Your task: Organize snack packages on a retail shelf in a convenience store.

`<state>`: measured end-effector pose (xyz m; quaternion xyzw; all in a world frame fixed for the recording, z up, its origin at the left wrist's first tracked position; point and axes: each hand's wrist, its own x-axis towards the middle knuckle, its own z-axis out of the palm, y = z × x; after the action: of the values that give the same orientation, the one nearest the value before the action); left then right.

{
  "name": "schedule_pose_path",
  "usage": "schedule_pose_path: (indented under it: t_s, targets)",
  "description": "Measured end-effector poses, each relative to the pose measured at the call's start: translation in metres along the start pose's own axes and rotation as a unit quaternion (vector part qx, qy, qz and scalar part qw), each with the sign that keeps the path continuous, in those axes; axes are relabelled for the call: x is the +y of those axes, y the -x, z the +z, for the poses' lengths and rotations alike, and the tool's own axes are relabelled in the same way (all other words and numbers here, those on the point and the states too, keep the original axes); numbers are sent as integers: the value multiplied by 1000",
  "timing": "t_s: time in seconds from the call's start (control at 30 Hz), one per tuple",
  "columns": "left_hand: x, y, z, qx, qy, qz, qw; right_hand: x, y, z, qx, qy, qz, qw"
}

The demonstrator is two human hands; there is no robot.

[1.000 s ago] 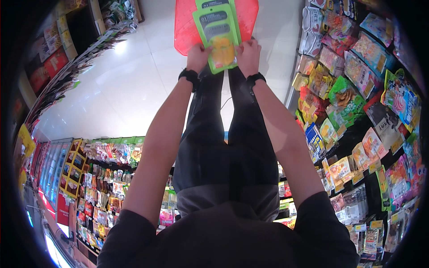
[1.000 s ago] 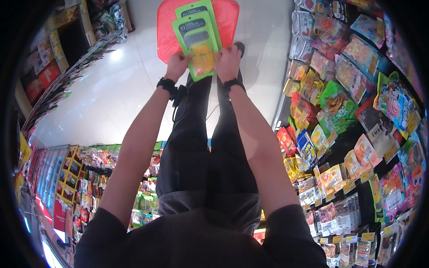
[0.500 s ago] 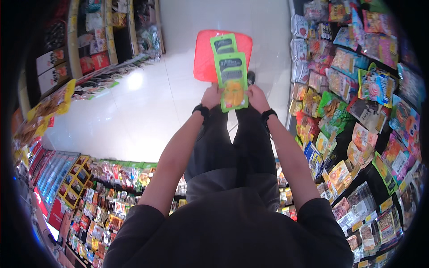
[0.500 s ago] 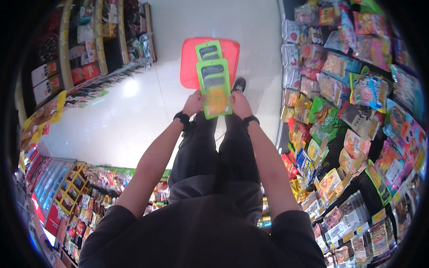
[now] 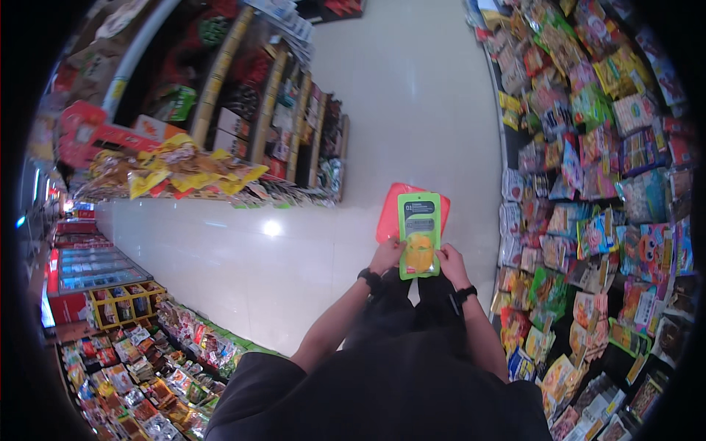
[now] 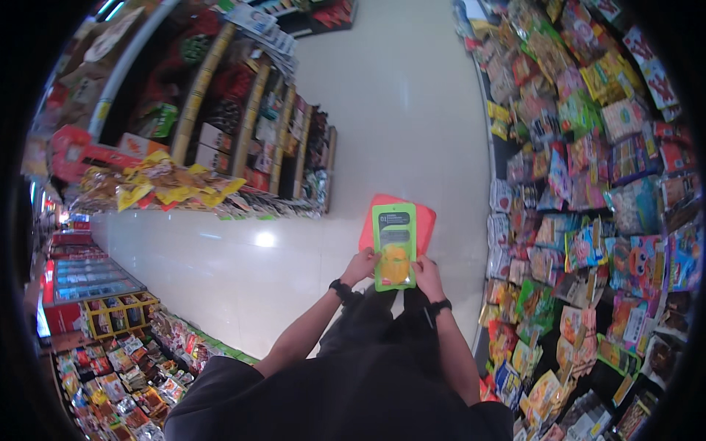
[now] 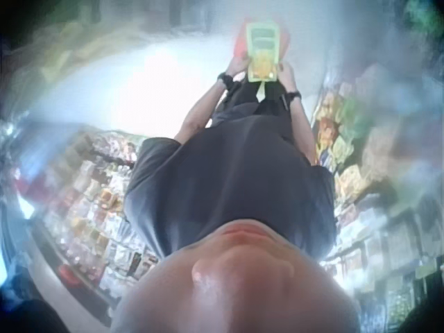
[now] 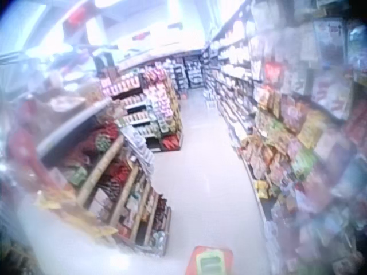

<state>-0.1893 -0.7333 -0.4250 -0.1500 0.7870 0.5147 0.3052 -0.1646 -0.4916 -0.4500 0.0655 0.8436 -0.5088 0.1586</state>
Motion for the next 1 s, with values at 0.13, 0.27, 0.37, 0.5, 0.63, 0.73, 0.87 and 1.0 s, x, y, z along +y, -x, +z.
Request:
schedule_pose_path:
  t_s: [0.13, 0.27, 0.37, 0.5, 0.63, 0.73, 0.87, 1.0]
  targets:
    - [72, 50, -45, 2, 53, 63, 997, -92, 3, -40, 33, -87, -82, 992]
    - [149, 119, -65, 35, 140, 241, 960, -164, 16, -82, 39, -152, -132, 979]
    - [191, 177, -77, 78, 100, 270, 954, -231, 33, -102, 72, -212, -200, 954]
    - [202, 225, -79, 87, 112, 314, 939, -286, 85, -125, 84, -188, -237, 949]
    - [210, 244, -79, 102, 162, 378, 906, -299, 112, -136, 28, -185, -253, 949]
    - [214, 250, -77, 121, 161, 406, 891, -300, 118, -134, -3, -211, -261, 942]
    - [222, 265, -78, 119, 145, 386, 903, -296, 120, -133, -23, -185, -261, 947]
    - [210, 269, -77, 159, 158, 436, 872, -304, 121, -125, -39, -203, -257, 944]
